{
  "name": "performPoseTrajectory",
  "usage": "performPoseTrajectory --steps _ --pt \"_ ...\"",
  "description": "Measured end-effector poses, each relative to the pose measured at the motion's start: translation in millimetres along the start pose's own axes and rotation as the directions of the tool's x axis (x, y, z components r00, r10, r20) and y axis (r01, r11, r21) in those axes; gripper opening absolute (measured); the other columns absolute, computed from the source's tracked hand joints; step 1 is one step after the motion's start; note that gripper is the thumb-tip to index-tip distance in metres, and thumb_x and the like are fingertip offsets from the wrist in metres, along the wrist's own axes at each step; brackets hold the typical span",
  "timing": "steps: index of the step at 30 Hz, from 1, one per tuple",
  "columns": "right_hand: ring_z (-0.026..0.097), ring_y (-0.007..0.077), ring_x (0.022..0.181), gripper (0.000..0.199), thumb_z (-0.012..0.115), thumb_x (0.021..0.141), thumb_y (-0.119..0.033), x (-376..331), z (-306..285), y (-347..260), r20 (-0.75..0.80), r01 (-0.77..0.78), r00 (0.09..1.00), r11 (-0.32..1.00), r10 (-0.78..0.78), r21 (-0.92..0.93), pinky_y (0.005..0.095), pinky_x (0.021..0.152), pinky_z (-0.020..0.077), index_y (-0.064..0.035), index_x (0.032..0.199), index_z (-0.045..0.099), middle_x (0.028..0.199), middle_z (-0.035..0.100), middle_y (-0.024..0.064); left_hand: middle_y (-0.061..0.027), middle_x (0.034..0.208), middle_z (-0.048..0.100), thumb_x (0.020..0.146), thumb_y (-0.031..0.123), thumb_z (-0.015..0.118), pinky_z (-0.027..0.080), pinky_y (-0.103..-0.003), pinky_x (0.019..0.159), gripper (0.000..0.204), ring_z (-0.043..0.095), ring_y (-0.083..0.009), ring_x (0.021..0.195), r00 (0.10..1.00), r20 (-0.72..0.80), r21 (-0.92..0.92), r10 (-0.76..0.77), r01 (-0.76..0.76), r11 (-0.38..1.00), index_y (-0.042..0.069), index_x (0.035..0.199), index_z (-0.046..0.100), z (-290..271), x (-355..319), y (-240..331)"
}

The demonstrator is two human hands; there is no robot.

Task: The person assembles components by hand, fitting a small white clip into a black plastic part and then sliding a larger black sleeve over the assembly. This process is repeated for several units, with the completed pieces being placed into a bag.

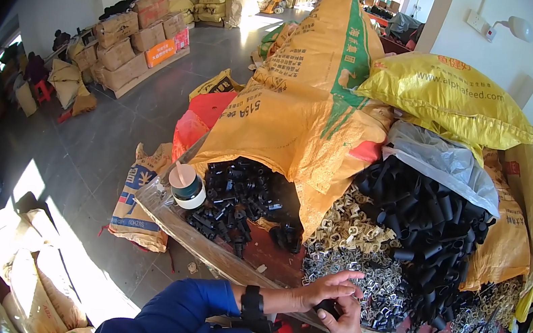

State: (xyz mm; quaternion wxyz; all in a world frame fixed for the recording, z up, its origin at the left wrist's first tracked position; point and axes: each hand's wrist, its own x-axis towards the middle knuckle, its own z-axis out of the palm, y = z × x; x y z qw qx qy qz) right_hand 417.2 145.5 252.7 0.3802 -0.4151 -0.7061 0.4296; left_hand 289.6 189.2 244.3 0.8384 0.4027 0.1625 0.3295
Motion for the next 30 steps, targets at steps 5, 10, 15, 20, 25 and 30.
performPoseTrajectory --steps 5,10,15,20,25,30 --pt "0.053 0.0200 0.064 0.032 0.066 0.065 -0.025 -2.0 -7.0 12.8 -0.026 0.023 0.999 0.999 -0.022 0.034 0.0296 0.062 0.0417 0.0000 0.081 0.055 0.071 0.056 0.0076 -0.0127 0.104 0.048 0.079 0.031 0.047 0.035 -0.031 0.084 0.058 0.046 -0.0177 0.094 0.998 0.022 0.089 0.066 -0.068 0.994 0.006 0.126 0.024 -1.4 10.5 -7.5" --pt "0.053 0.0187 0.063 0.032 0.065 0.065 -0.024 6.4 -15.6 7.9 -0.048 0.003 0.999 0.999 -0.001 0.043 0.0279 0.059 0.0422 0.0003 0.083 0.054 0.069 0.056 0.0080 -0.0114 0.107 0.046 0.077 0.034 0.049 0.034 -0.029 0.085 0.061 0.045 -0.0168 0.095 0.997 -0.002 0.070 0.082 -0.082 0.994 0.006 0.125 0.024 -0.1 21.9 -8.9" --pt "0.055 0.0186 0.065 0.034 0.063 0.066 -0.024 9.7 -26.7 29.6 0.042 -0.081 0.996 0.981 0.075 0.178 0.0269 0.060 0.0435 0.0007 0.087 0.053 0.072 0.057 0.0097 -0.0093 0.108 0.044 0.075 0.033 0.053 0.033 -0.029 0.087 0.062 0.044 -0.0156 0.095 0.983 -0.177 -0.122 0.042 -0.065 0.990 0.007 0.125 0.025 -3.2 27.8 -22.0" --pt "0.057 0.0197 0.069 0.039 0.063 0.068 -0.027 7.1 -45.0 18.2 -0.149 0.001 0.989 0.993 0.017 0.119 0.0280 0.064 0.0443 0.0014 0.092 0.051 0.074 0.057 0.0109 -0.0059 0.109 0.042 0.077 0.016 0.051 0.037 -0.031 0.086 0.057 0.045 -0.0145 0.096 0.973 -0.160 -0.154 -0.168 0.143 0.978 0.009 0.126 0.023 3.8 29.7 -33.1" --pt "0.057 0.0202 0.072 0.042 0.061 0.068 -0.027 -9.3 -57.9 6.6 -0.175 0.058 0.981 0.990 -0.080 -0.127 0.0291 0.066 0.0446 0.0029 0.096 0.049 0.076 0.057 0.0121 -0.0052 0.101 0.047 0.077 0.020 0.055 0.042 -0.029 0.077 0.053 0.049 -0.0144 0.091 0.937 -0.038 -0.190 -0.347 0.334 0.923 0.008 0.121 0.029 19.7 27.2 -36.7" --pt "0.056 0.0197 0.069 0.041 0.059 0.069 -0.025 -50.6 -72.4 7.8 -0.296 -0.016 0.955 0.995 -0.014 -0.100 0.0299 0.064 0.0441 0.0037 0.097 0.048 0.075 0.057 0.0120 -0.0063 0.094 0.052 0.078 0.026 0.056 0.045 -0.027 0.069 0.049 0.053 -0.0158 0.083 0.917 -0.138 0.130 -0.375 0.392 0.911 0.007 0.118 0.034 33.7 20.9 -25.2"
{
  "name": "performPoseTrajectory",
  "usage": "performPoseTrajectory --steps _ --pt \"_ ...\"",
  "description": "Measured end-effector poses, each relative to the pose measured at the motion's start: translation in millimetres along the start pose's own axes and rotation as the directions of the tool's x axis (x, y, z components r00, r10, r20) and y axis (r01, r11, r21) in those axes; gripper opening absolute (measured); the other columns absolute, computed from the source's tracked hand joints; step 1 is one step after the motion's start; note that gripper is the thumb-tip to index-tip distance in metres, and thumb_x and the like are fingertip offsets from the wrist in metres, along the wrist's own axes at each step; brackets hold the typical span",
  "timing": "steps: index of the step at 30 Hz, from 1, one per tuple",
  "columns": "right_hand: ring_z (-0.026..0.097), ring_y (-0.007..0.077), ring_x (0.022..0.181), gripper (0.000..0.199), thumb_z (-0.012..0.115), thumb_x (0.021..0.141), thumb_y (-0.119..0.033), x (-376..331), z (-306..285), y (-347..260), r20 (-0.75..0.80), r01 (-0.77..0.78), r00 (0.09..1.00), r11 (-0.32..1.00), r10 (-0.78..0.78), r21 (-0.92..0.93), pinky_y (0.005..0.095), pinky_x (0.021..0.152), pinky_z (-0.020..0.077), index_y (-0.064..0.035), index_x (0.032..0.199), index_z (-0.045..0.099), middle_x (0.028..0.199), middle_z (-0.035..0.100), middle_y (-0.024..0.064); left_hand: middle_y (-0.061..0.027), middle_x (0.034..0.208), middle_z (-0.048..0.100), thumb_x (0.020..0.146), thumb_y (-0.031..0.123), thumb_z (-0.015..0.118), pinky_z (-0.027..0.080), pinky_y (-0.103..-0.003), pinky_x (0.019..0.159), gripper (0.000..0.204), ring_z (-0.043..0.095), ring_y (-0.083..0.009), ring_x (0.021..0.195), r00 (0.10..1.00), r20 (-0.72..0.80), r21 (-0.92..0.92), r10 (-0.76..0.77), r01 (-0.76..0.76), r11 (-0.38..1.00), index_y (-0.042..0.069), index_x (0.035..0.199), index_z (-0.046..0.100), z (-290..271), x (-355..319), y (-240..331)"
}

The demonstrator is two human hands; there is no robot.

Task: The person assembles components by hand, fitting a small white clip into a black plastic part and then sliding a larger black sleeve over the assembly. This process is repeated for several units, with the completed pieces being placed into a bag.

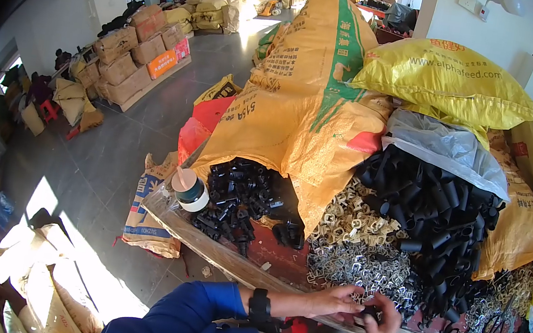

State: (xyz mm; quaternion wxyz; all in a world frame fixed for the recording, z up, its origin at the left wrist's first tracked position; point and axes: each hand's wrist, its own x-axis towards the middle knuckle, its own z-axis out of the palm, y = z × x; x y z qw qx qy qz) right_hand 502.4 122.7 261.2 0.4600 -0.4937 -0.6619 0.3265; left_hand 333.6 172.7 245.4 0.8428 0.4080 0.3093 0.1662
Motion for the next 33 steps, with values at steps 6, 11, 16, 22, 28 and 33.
performPoseTrajectory --steps 6,11,16,22,28,33 --pt "0.052 0.0178 0.070 0.032 0.053 0.072 -0.013 -114.5 -89.8 32.2 -0.499 -0.396 0.800 0.918 0.332 -0.023 0.0281 0.064 0.0432 0.0001 0.101 0.050 0.084 0.055 0.0090 -0.0111 0.093 0.052 0.077 0.028 0.055 0.046 -0.030 0.070 0.048 0.053 -0.0209 0.079 0.799 -0.125 0.753 0.589 -0.310 0.581 0.002 0.114 0.038 -46.7 -37.6 16.5" --pt "0.055 0.0225 0.071 0.026 0.057 0.076 -0.019 -201.4 -116.2 8.5 -0.650 -0.659 0.697 0.627 0.302 -0.415 0.0299 0.062 0.0451 0.0020 0.092 0.056 0.082 0.057 0.0140 -0.0104 0.098 0.049 0.073 0.020 0.056 0.046 -0.032 0.069 0.040 0.050 -0.0233 0.083 0.621 -0.030 0.974 0.784 0.194 -0.117 0.002 0.107 0.044 -74.8 -72.8 26.5" --pt "0.046 0.0246 0.060 0.028 0.056 0.072 -0.027 -337.2 -116.2 99.9 -0.655 -0.807 0.589 0.391 0.473 -0.443 0.0368 0.059 0.0395 0.0007 0.074 0.052 0.066 0.052 0.0149 -0.0095 0.095 0.046 0.070 0.016 0.057 0.046 -0.031 0.057 0.029 0.048 -0.0256 0.080 0.630 -0.006 0.937 0.777 0.275 -0.216 0.003 0.094 0.048 -107.8 -75.3 1.6" --pt "0.047 0.0231 0.062 0.026 0.054 0.071 -0.022 -377.1 -106.6 148.4 -0.658 -0.837 0.548 0.326 0.516 -0.440 0.0360 0.060 0.0403 0.0018 0.082 0.052 0.071 0.052 0.0137 -0.0078 0.080 0.045 0.071 0.015 0.054 0.045 -0.033 0.054 0.013 0.052 -0.0245 0.068 0.690 -0.021 0.987 0.723 0.127 -0.094 0.005 0.079 0.050 -119.5 -70.7 -16.5" --pt "0.045 0.0352 0.081 0.030 0.056 0.071 -0.018 -353.7 -109.0 170.6 -0.853 -0.902 0.417 0.255 0.313 -0.347 0.0403 0.075 0.0381 0.0048 0.089 0.052 0.088 0.051 0.0213 -0.0095 0.081 0.048 0.070 0.017 0.058 0.045 -0.032 0.056 0.018 0.054 -0.0249 0.068 0.656 -0.075 0.993 0.751 0.116 -0.002 0.005 0.083 0.053 -124.7 -30.0 -8.6" --pt "0.047 0.0202 0.083 0.021 0.051 0.076 -0.006 -240.2 -136.8 179.2 -0.909 -0.658 0.416 0.690 0.000 -0.301 0.0297 0.073 0.0396 0.0024 0.095 0.052 0.087 0.049 0.0099 -0.0096 0.089 0.050 0.072 0.013 0.057 0.045 -0.032 0.060 0.016 0.054 -0.0277 0.073 0.577 -0.010 1.000 0.817 0.022 -0.004 0.003 0.084 0.052 -133.3 31.7 -19.5"
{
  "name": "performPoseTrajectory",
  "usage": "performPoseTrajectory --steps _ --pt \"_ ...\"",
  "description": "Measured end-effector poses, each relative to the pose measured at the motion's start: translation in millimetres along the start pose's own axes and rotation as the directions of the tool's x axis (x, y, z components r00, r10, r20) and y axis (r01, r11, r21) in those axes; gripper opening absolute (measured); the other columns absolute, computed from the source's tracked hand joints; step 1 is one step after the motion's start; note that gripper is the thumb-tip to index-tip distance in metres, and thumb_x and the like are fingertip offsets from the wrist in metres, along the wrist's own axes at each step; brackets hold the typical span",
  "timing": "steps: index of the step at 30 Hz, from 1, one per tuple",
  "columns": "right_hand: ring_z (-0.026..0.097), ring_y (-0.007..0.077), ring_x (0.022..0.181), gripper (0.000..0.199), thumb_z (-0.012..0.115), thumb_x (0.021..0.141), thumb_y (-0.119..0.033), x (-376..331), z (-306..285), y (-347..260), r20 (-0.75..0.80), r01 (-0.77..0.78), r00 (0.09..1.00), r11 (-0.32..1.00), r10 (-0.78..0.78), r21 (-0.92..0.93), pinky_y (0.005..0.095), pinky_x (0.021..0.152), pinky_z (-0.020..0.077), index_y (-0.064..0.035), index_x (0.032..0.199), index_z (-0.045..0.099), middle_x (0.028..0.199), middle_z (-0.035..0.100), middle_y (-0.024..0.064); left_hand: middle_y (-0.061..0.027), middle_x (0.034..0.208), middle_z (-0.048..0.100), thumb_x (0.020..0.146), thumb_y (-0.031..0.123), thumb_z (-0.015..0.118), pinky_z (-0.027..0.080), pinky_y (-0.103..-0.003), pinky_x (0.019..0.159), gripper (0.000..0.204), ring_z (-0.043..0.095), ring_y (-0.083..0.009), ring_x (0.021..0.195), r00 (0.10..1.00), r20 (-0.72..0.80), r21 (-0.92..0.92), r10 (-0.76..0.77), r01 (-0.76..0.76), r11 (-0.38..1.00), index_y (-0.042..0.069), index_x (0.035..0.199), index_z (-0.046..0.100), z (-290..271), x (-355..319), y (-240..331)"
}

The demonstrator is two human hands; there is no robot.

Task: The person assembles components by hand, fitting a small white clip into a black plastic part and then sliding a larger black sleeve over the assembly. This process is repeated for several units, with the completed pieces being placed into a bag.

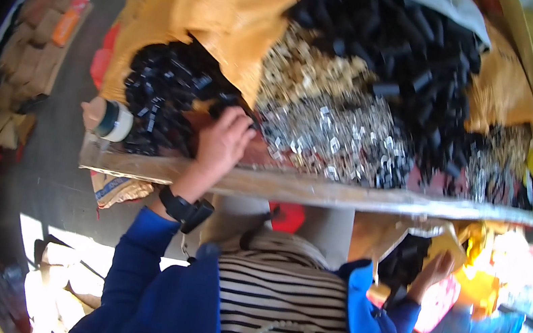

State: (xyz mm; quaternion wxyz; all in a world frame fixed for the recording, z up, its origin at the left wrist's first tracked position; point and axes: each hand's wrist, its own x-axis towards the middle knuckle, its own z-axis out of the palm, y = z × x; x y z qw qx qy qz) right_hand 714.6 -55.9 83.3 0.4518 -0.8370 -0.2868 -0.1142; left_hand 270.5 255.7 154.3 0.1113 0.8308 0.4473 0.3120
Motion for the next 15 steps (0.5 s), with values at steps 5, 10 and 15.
performPoseTrajectory --steps 5,10,15 --pt "0.047 0.0122 0.066 0.009 0.052 0.074 -0.001 24.5 71.4 -85.1 0.172 0.182 0.961 0.966 -0.215 0.186 0.0225 0.061 0.0389 -0.0001 0.083 0.055 0.070 0.050 0.0043 -0.0090 0.090 0.050 0.074 0.011 0.056 0.045 -0.029 0.057 0.014 0.055 -0.0231 0.066 0.990 0.128 0.044 0.067 -0.073 0.996 0.001 0.082 0.051 39.5 -0.3 -9.0" --pt "0.047 0.0084 0.058 0.010 0.055 0.071 0.002 -5.5 129.4 -168.3 0.532 0.332 0.677 0.856 -0.509 0.397 0.0203 0.052 0.0381 -0.0011 0.081 0.055 0.068 0.050 0.0026 -0.0083 0.084 0.053 0.079 0.015 0.053 0.044 -0.024 0.051 0.014 0.055 -0.0159 0.059 0.972 0.214 -0.296 -0.099 0.161 0.941 0.001 0.082 0.051 46.3 -13.3 -24.4" --pt "0.051 0.0175 0.054 0.010 0.058 0.067 0.001 -42.7 174.9 -217.0 0.606 0.364 0.481 0.774 -0.633 0.519 0.0244 0.049 0.0398 -0.0008 0.077 0.056 0.065 0.050 0.0075 -0.0078 0.075 0.055 0.082 0.021 0.049 0.042 -0.019 0.046 0.019 0.054 -0.0126 0.056 0.752 0.492 -0.674 -0.439 0.648 0.354 0.002 0.084 0.053 24.4 -18.8 -19.6"
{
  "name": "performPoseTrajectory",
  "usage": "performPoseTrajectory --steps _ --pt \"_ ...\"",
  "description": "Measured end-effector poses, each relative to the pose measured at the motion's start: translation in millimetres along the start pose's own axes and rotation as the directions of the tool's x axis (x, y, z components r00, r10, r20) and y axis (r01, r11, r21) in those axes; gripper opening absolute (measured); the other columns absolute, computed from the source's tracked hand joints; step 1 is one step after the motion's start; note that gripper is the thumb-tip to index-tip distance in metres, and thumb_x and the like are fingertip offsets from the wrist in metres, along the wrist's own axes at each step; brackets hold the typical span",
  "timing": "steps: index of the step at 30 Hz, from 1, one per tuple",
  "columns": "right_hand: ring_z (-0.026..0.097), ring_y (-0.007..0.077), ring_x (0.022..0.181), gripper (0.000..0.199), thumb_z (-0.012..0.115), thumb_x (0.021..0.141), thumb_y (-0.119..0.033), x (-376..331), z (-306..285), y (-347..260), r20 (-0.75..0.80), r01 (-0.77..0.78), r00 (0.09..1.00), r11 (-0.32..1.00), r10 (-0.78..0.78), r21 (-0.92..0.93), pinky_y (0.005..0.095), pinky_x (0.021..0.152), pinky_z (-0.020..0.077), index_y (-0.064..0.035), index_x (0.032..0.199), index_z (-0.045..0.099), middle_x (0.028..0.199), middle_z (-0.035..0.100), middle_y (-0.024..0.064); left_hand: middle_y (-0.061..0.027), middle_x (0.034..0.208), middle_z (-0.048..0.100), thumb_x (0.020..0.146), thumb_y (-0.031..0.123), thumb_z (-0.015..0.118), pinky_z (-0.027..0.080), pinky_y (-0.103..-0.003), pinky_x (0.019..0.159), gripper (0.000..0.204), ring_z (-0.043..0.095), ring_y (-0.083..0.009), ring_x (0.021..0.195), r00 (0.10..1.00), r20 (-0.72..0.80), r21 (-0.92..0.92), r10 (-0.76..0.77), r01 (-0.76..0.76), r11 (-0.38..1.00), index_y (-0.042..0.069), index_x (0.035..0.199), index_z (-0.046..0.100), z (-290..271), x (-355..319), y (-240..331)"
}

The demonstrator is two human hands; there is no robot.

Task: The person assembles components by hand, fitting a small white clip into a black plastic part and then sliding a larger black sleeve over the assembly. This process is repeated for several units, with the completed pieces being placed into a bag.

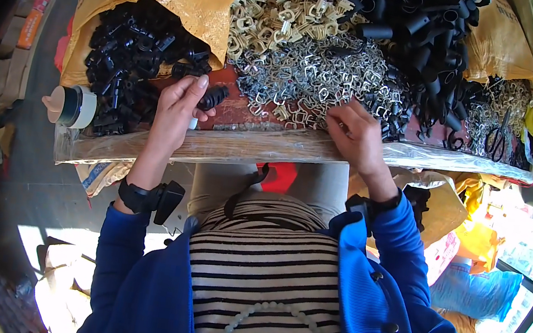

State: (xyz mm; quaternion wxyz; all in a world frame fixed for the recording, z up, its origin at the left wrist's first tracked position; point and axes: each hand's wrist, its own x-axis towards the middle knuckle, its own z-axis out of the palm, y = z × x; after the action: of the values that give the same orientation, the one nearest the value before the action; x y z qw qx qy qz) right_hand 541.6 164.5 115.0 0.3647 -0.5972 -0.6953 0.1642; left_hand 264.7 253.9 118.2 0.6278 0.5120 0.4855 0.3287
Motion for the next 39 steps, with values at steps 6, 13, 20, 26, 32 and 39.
performPoseTrajectory --steps 6,13,20,26,32,39 --pt "0.052 0.0282 0.060 0.007 0.055 0.070 -0.010 22.6 38.0 -0.8 0.123 0.085 0.991 0.959 -0.054 -0.268 0.0350 0.052 0.0426 -0.0051 0.076 0.054 0.070 0.050 0.0109 -0.0109 0.080 0.057 0.082 0.020 0.050 0.044 -0.019 0.048 0.020 0.056 -0.0165 0.062 0.988 0.137 -0.451 -0.077 0.132 0.883 0.003 0.092 0.052 -14.6 -4.4 -9.8" --pt "0.051 0.0324 0.062 0.008 0.050 0.073 -0.010 43.7 50.1 -33.7 0.177 0.024 0.984 0.951 0.032 -0.309 0.0391 0.053 0.0419 -0.0063 0.080 0.049 0.073 0.048 0.0131 -0.0122 0.098 0.053 0.081 0.011 0.048 0.048 -0.025 0.065 0.023 0.055 -0.0186 0.083 0.950 0.304 -0.618 -0.074 0.255 0.744 0.005 0.103 0.047 -28.9 -16.2 6.5" --pt "0.052 0.0251 0.050 0.004 0.045 0.079 -0.005 32.3 21.8 -112.7 0.169 -0.089 0.983 0.989 0.068 0.120 0.0321 0.047 0.0406 -0.0013 0.080 0.046 0.064 0.052 0.0135 -0.0061 0.083 0.054 0.077 0.006 0.055 0.046 -0.027 0.067 0.024 0.055 -0.0152 0.076 0.924 0.282 -0.505 -0.258 0.372 0.779 0.007 0.097 0.043 -15.9 -75.3 53.0" --pt "0.044 0.0083 0.047 0.002 0.045 0.081 -0.004 22.2 2.7 -154.2 0.352 -0.363 0.919 0.733 0.180 0.575 0.0202 0.043 0.0356 -0.0020 0.080 0.045 0.061 0.049 0.0042 -0.0044 0.078 0.054 0.079 0.011 0.055 0.046 -0.022 0.059 0.024 0.053 -0.0099 0.064 0.948 0.300 -0.289 -0.110 0.200 0.936 0.004 0.099 0.044 8.8 -92.8 74.2" --pt "0.039 0.0065 0.046 0.007 0.045 0.082 -0.002 26.7 -15.9 -163.4 0.438 -0.486 0.874 0.339 0.210 0.806 0.0178 0.042 0.0328 -0.0034 0.088 0.042 0.061 0.048 0.0028 -0.0014 0.067 0.053 0.077 0.010 0.057 0.044 -0.020 0.051 0.019 0.050 -0.0057 0.057 0.959 0.283 -0.130 0.028 0.010 0.991 0.001 0.092 0.048 40.3 -90.3 89.5" --pt "0.039 0.0071 0.046 0.013 0.047 0.082 -0.004 29.7 -22.9 -140.3 0.497 -0.546 0.830 0.180 0.254 0.818 0.0182 0.041 0.0321 -0.0039 0.093 0.041 0.063 0.048 0.0026 -0.0003 0.062 0.052 0.077 0.010 0.057 0.041 -0.019 0.049 0.016 0.048 -0.0045 0.055 0.951 0.266 -0.027 0.155 -0.153 0.988 0.000 0.087 0.050 57.0 -75.3 92.0"
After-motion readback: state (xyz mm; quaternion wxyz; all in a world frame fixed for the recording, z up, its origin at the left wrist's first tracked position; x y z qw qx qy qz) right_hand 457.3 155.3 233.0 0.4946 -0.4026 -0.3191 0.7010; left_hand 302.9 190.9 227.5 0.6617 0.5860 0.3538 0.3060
